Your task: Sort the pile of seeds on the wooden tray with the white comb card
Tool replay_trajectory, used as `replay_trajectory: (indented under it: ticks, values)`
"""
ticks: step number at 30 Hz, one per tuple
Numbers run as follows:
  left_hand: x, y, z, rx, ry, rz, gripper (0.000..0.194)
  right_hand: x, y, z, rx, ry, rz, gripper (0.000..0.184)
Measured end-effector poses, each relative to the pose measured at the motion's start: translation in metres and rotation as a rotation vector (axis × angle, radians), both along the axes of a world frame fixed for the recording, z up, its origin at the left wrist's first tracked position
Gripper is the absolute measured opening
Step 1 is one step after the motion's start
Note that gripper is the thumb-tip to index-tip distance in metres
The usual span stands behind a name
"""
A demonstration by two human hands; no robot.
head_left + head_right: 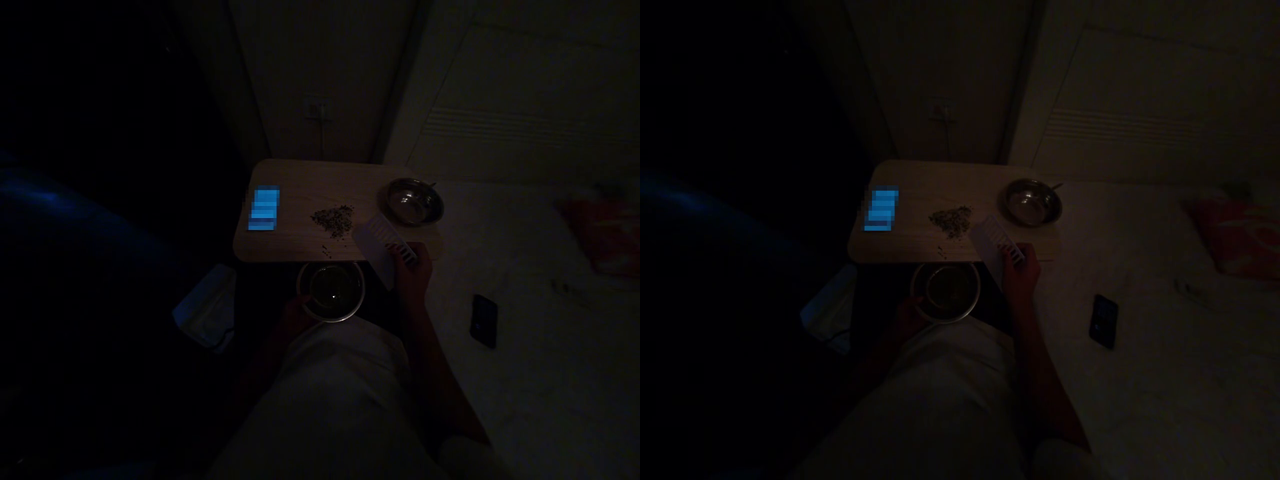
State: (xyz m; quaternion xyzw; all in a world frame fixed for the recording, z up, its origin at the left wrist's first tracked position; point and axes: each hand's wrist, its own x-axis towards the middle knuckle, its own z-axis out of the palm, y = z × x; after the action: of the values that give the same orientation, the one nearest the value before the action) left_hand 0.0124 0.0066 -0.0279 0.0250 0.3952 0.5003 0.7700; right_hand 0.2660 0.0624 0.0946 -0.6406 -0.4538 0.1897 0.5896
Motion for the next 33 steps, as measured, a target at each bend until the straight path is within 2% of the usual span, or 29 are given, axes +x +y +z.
replay_trajectory:
  ticks: [8, 13, 17, 27, 33]
  values:
    - [0.002, 0.012, -0.009, -0.047, -0.026, -0.071, 0.021, -0.001, -0.001, 0.000, 0.050, 0.065, 0.013, 0.024]
    - [0.000, 0.010, -0.008, -0.045, -0.059, -0.098, 0.022, -0.004, -0.005, 0.003, 0.011, 0.121, 0.137, 0.026]
    - [-0.003, 0.011, -0.012, -0.042, -0.075, -0.125, 0.029, -0.005, -0.008, 0.006, -0.039, 0.064, 0.207, 0.024]
    - [-0.004, 0.011, -0.012, -0.062, -0.013, -0.098, 0.023, -0.002, -0.009, 0.005, -0.072, 0.025, 0.303, 0.020]
    - [-0.002, 0.007, -0.014, -0.059, 0.043, -0.055, 0.021, -0.002, -0.008, 0.004, -0.085, 0.016, 0.271, 0.020]
